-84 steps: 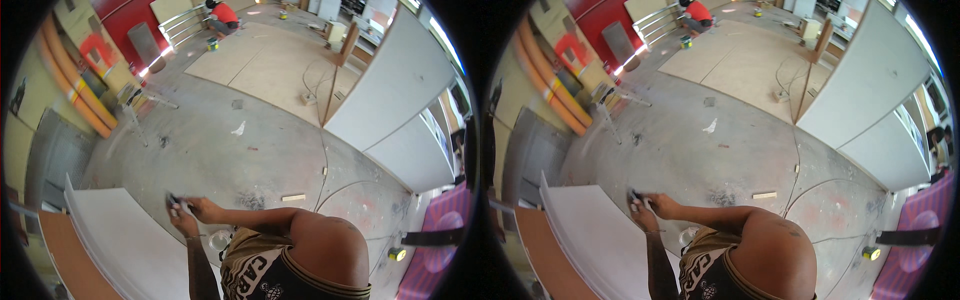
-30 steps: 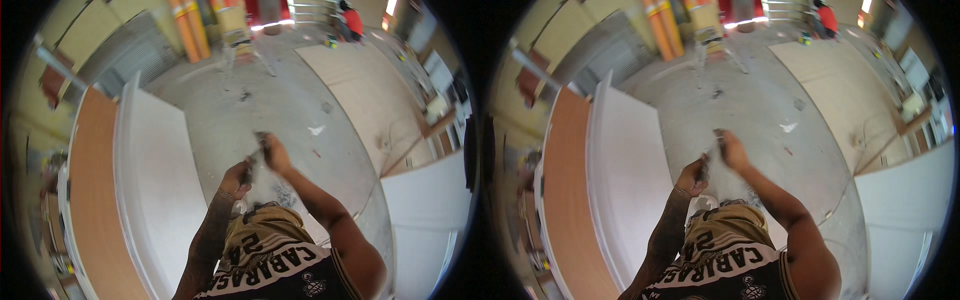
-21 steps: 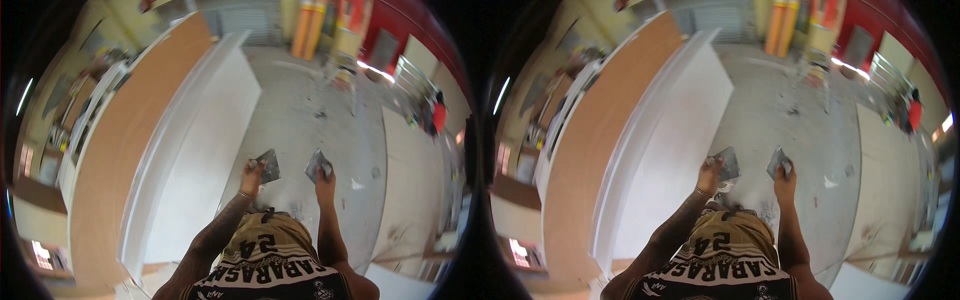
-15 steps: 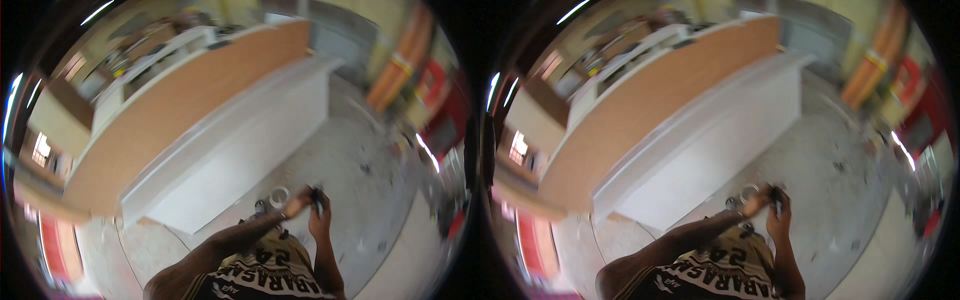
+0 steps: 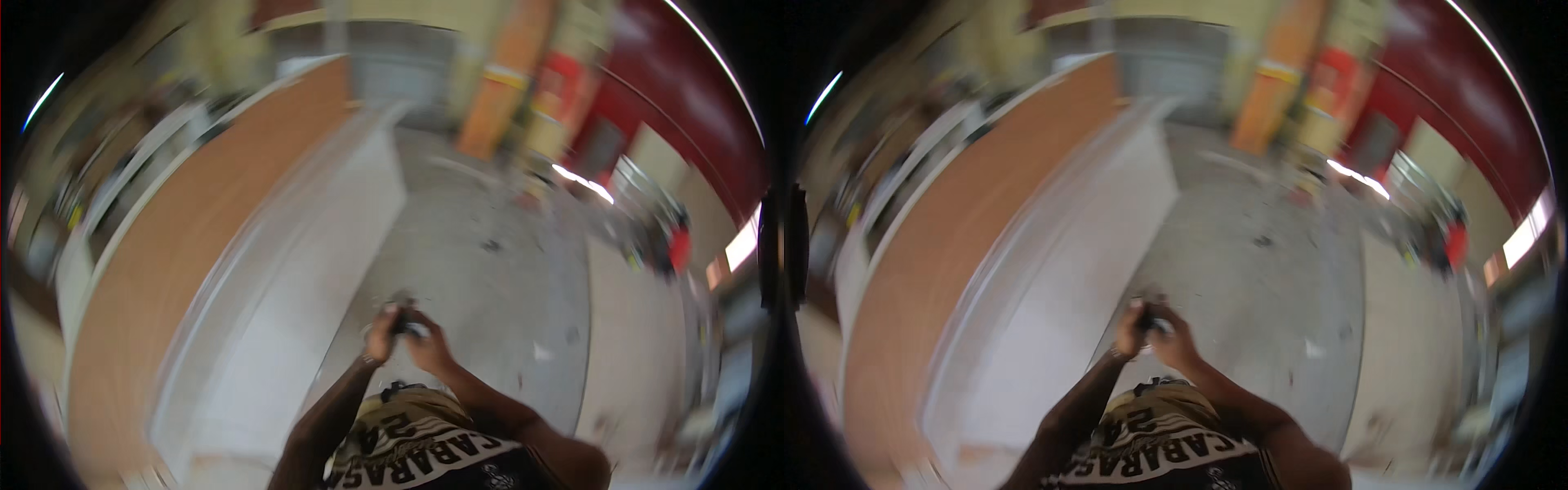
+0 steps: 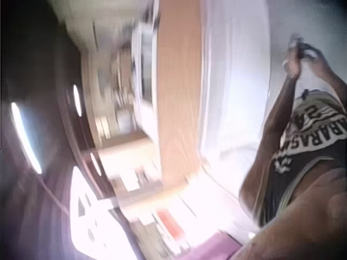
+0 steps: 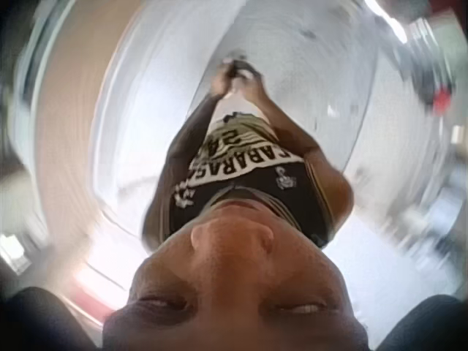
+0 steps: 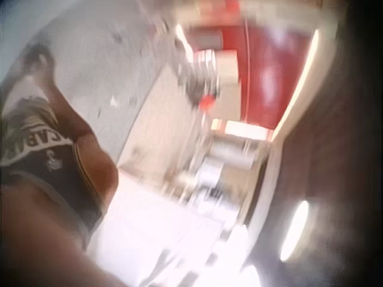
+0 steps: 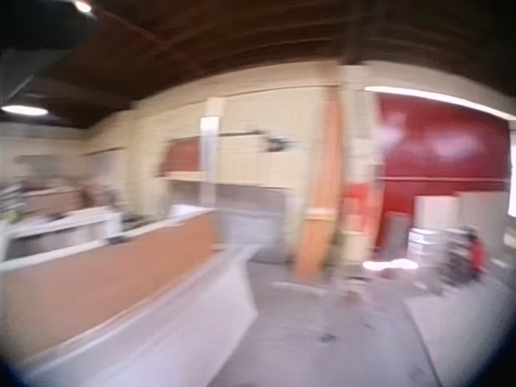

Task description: The person scoops filler from a bucket and applies it onto the surface and edges of a wooden structure using putty knives.

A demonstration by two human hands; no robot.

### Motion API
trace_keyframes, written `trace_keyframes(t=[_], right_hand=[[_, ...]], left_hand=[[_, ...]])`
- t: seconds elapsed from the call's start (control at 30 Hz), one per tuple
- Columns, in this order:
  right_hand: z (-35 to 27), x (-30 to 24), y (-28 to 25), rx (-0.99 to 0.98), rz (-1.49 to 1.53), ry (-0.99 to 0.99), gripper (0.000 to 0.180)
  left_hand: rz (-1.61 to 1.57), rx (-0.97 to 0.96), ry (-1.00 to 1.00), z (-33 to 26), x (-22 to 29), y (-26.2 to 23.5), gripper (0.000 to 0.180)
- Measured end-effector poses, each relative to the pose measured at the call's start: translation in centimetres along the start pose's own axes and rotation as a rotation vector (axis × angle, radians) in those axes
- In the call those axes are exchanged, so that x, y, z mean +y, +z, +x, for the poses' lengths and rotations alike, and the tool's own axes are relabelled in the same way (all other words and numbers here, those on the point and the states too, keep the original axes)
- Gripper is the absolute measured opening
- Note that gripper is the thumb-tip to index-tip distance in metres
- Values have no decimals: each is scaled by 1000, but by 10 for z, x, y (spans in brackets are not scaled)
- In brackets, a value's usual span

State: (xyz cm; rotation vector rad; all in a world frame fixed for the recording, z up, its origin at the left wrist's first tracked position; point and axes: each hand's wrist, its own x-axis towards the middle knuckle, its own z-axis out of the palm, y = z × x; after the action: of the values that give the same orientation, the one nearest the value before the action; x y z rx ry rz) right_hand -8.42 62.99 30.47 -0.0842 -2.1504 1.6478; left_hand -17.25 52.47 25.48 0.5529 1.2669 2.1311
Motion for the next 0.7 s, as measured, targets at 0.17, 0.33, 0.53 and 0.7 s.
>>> trace_keyframes(t=[0.17,0.33,0.53,0.7], right_hand=[[-7,-8,19,208,-293,-37,48],[-22,-15,21,94,-141,459,42],[-73,-42,86,-87,-145,40,31],[-91,-44,169,-305,38,-9,26]], left_hand=[[-121,51,73,-23,12,30,55],[63,172,-111,-71,-12,-7,51],[-249,449,99,-149,8,-65,51],[-40,415,248,-208,27,-80,61]])
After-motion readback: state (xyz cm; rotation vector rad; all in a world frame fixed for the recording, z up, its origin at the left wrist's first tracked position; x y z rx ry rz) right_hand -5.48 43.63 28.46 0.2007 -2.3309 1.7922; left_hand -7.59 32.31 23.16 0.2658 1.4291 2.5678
